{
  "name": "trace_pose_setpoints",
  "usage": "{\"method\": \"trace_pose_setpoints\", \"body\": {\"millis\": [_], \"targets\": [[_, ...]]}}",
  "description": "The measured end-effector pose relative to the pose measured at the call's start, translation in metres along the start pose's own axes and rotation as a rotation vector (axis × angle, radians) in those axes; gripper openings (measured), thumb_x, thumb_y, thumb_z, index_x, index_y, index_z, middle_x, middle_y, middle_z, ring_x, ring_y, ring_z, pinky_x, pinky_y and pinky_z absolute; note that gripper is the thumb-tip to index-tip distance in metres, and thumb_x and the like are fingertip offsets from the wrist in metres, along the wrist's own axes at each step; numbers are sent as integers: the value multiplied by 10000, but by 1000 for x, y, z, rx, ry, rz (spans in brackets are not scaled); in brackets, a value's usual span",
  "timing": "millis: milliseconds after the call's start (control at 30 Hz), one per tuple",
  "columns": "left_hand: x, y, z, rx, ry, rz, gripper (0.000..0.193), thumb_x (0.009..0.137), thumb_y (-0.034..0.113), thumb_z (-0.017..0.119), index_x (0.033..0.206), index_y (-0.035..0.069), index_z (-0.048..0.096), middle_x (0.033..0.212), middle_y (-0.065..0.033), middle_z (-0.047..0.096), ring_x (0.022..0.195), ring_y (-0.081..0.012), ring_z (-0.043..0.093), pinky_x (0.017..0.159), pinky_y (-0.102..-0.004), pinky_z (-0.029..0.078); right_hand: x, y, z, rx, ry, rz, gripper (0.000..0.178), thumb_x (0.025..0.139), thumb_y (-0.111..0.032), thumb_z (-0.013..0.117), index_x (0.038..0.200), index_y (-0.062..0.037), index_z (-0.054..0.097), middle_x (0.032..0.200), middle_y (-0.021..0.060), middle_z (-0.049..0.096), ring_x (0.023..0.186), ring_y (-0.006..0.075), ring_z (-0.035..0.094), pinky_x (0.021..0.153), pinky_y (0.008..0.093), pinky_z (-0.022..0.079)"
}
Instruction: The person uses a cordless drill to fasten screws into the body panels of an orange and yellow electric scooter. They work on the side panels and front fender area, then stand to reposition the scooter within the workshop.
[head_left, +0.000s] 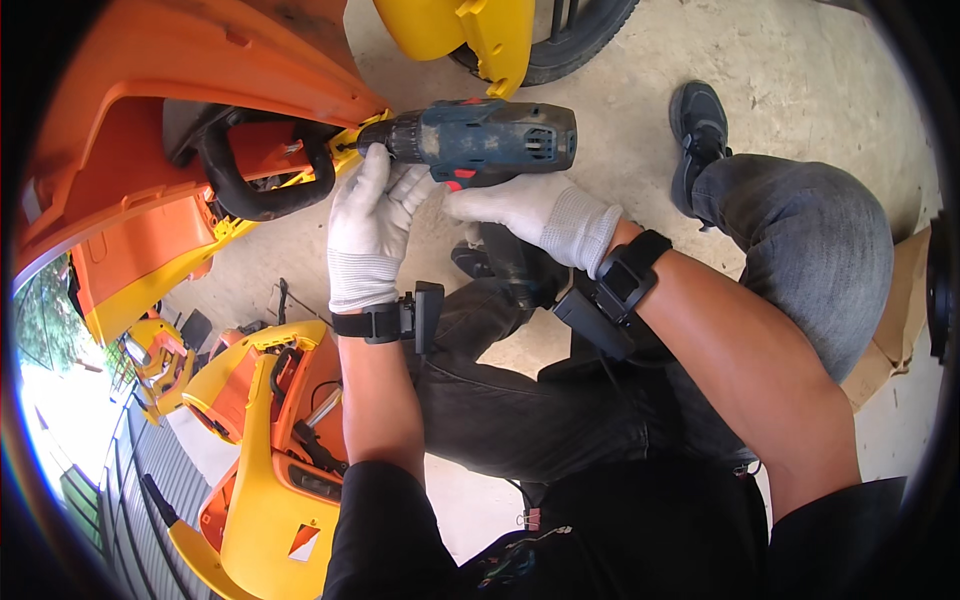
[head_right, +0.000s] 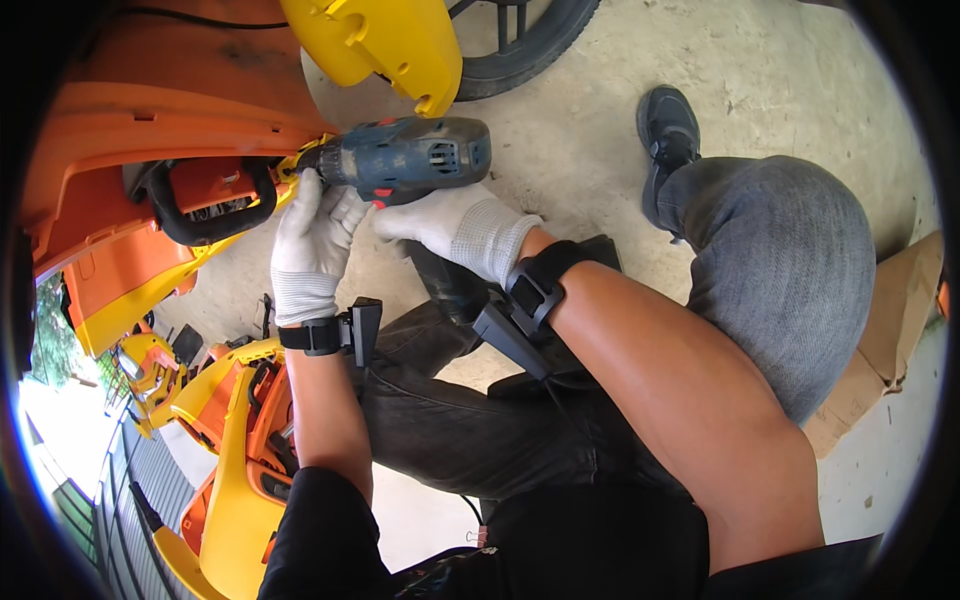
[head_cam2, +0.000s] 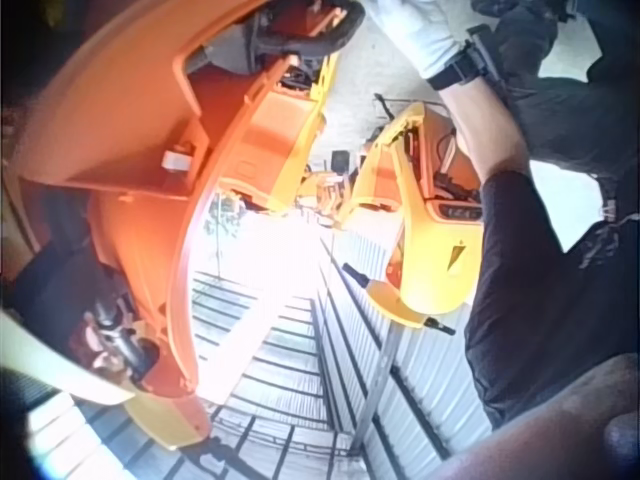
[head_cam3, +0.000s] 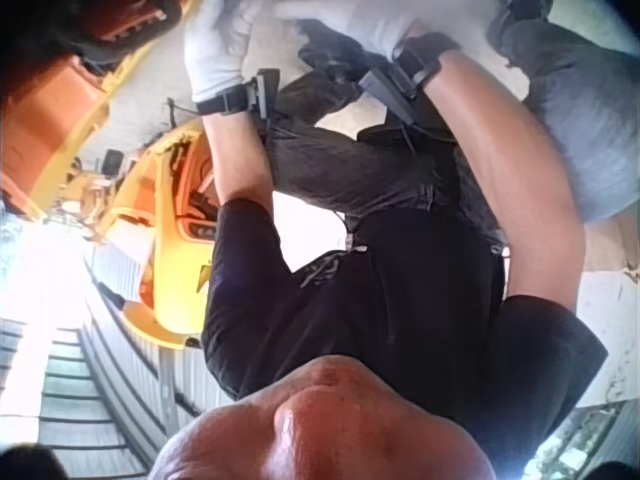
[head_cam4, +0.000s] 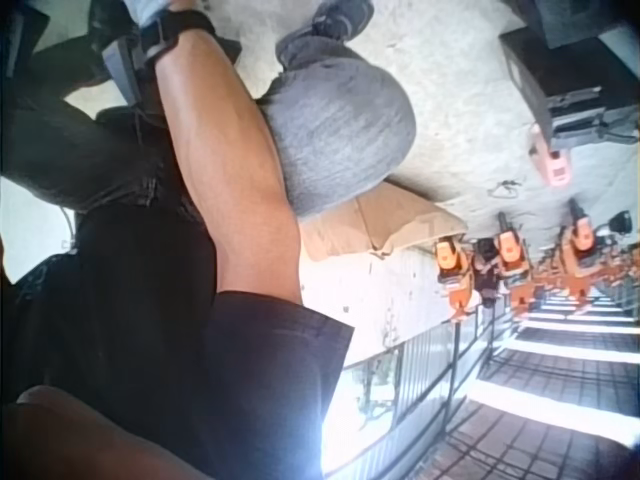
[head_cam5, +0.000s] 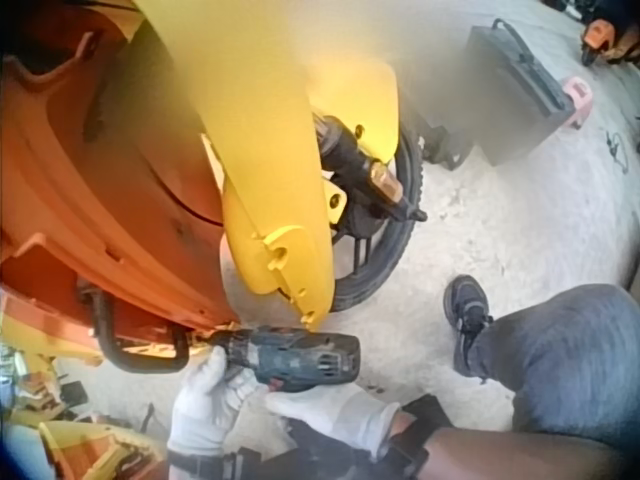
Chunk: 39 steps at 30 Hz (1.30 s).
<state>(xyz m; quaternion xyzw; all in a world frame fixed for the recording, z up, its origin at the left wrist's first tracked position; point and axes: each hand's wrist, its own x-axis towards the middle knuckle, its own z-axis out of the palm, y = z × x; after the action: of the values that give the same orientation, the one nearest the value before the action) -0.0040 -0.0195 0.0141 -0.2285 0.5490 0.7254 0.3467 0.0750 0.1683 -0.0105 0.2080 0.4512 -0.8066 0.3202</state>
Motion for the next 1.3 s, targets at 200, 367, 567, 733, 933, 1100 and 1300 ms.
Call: {"method": "trace_pose_setpoints", "body": {"millis": [200, 367, 567, 733, 933, 1100, 1300], "targets": [[1, 0, -1, 28, -6, 25, 320, 1027, 244, 569, 1202, -24, 575, 1093, -142, 676, 968, -215, 674, 888, -382, 582, -1, -1, 1, -15, 19, 30, 256, 847, -306, 683, 845, -52, 718, 772, 30, 710, 697, 126, 647, 680, 278, 515], [-1, 1, 2, 49, 40, 33, 333, 1013, 249, 597, 1182, -37, 577, 1082, -131, 668, 949, -212, 670, 869, -364, 584, -6, -9, 4, 32, 33, 96, 255, 841, -301, 697, 851, -47, 719, 784, 36, 713, 716, 127, 659, 701, 278, 526], [-2, 2, 13, 53, 72, 61, 326, 991, 243, 639, 1124, -50, 588, 1026, -121, 663, 892, -217, 670, 818, -349, 592, -8, -2, 8, 97, 45, 71, 237, 828, -270, 703, 837, -33, 708, 774, 51, 706, 705, 133, 660, 693, 278, 527], [-1, 2, 11, 67, 90, 72, 347, 989, 256, 645, 1126, -56, 578, 1020, -128, 662, 883, -219, 670, 807, -347, 592, -8, -2, 10, 114, 46, 59, 204, 825, -234, 693, 835, -30, 699, 764, 56, 701, 690, 139, 657, 673, 283, 526], [-1, 3, 16, 92, 137, 87, 380, 979, 271, 661, 1134, -62, 564, 1022, -139, 664, 869, -220, 674, 787, -346, 594, -7, 1, 15, 157, 50, 32, 197, 825, -232, 701, 839, -35, 698, 763, 54, 697, 672, 141, 647, 657, 288, 520], [-1, 2, 14, 117, 145, 90, 375, 975, 288, 668, 1115, -48, 582, 995, -127, 670, 857, -208, 671, 773, -340, 592, -7, 6, 20, 184, 45, 118, 255, 851, -302, 685, 866, -49, 710, 774, 46, 695, 683, 139, 637, 676, 293, 510], [-2, 4, 14, 130, 181, 60, 373, 964, 301, 684, 1095, -38, 600, 963, -104, 667, 830, -190, 654, 766, -330, 581, -9, 11, 25, 191, -12, 145, 332, 868, -381, 645, 868, -55, 709, 823, 40, 695, 769, 138, 628, 749, 278, 491]]}}
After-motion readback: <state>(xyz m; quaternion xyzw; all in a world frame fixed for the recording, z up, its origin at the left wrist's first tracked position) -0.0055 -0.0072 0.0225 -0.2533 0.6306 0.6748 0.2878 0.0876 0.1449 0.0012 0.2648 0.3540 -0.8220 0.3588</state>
